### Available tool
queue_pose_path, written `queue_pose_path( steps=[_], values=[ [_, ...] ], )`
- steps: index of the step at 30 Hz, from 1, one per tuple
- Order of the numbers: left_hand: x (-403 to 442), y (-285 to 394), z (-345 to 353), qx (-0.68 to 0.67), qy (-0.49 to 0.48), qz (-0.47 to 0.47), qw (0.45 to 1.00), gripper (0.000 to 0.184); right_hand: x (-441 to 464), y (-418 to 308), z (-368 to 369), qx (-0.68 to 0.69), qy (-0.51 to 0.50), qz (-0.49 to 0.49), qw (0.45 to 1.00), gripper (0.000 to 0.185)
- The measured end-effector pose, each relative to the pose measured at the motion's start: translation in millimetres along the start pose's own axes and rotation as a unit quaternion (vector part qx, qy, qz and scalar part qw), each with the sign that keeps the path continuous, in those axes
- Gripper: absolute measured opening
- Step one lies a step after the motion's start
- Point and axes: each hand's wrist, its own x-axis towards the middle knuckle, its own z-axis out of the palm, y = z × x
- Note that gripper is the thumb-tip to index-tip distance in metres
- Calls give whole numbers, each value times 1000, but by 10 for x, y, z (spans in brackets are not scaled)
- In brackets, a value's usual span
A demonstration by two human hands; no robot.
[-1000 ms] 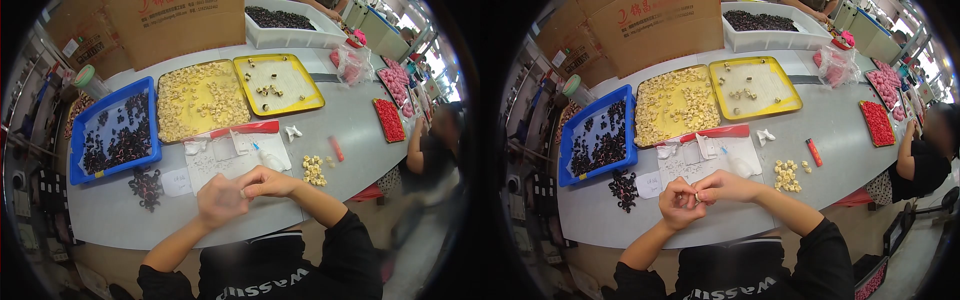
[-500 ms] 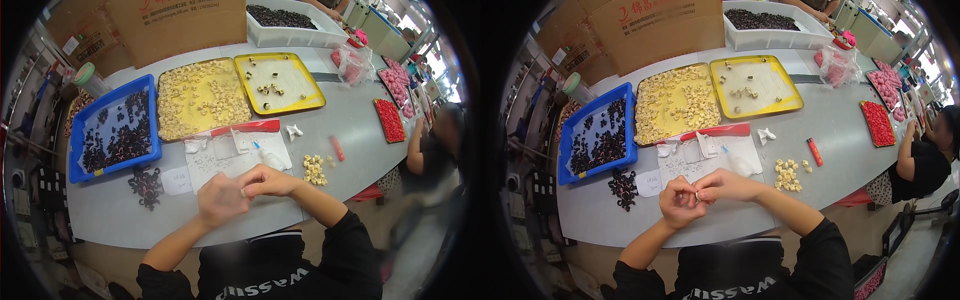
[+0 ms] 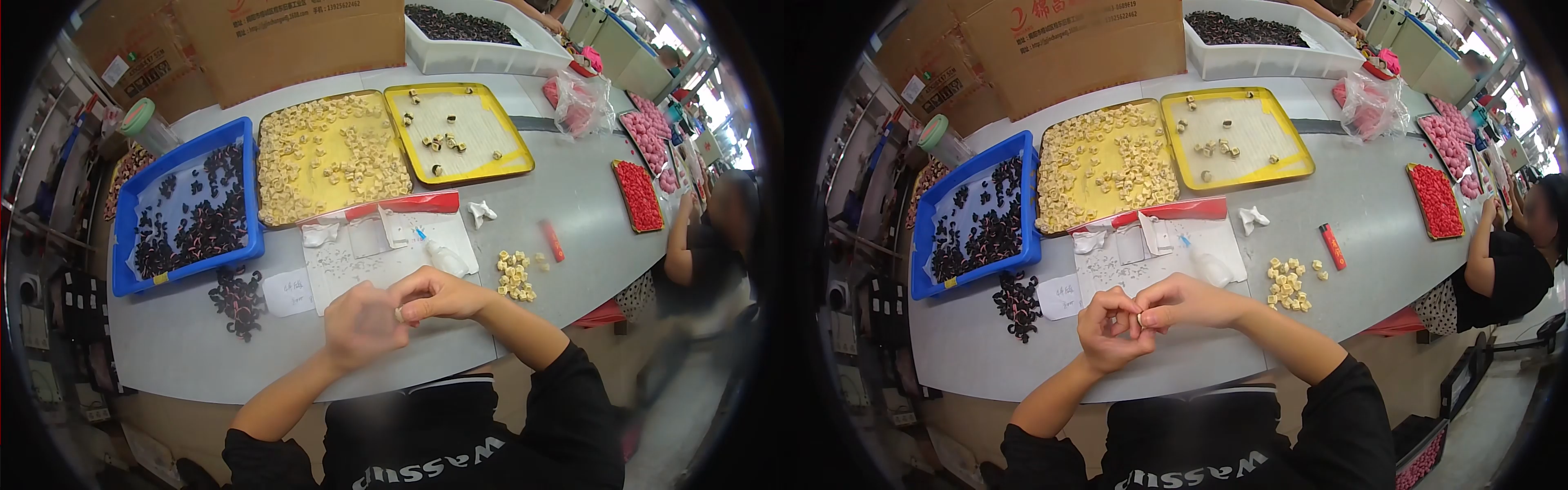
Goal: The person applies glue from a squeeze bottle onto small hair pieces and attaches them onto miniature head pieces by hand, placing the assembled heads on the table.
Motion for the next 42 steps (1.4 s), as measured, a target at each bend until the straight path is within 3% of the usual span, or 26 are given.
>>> queue_pose_path(
  steps=[16, 42],
  values=[
    [28, 58, -9, 61, 8, 16, 998, 36, 16, 33, 35, 15, 5, -6, 1000, 23],
    [15, 49, 9, 24, 5, 0, 1000, 38, 17, 69, 28, 12, 14, -7, 1000, 26]
  ],
)
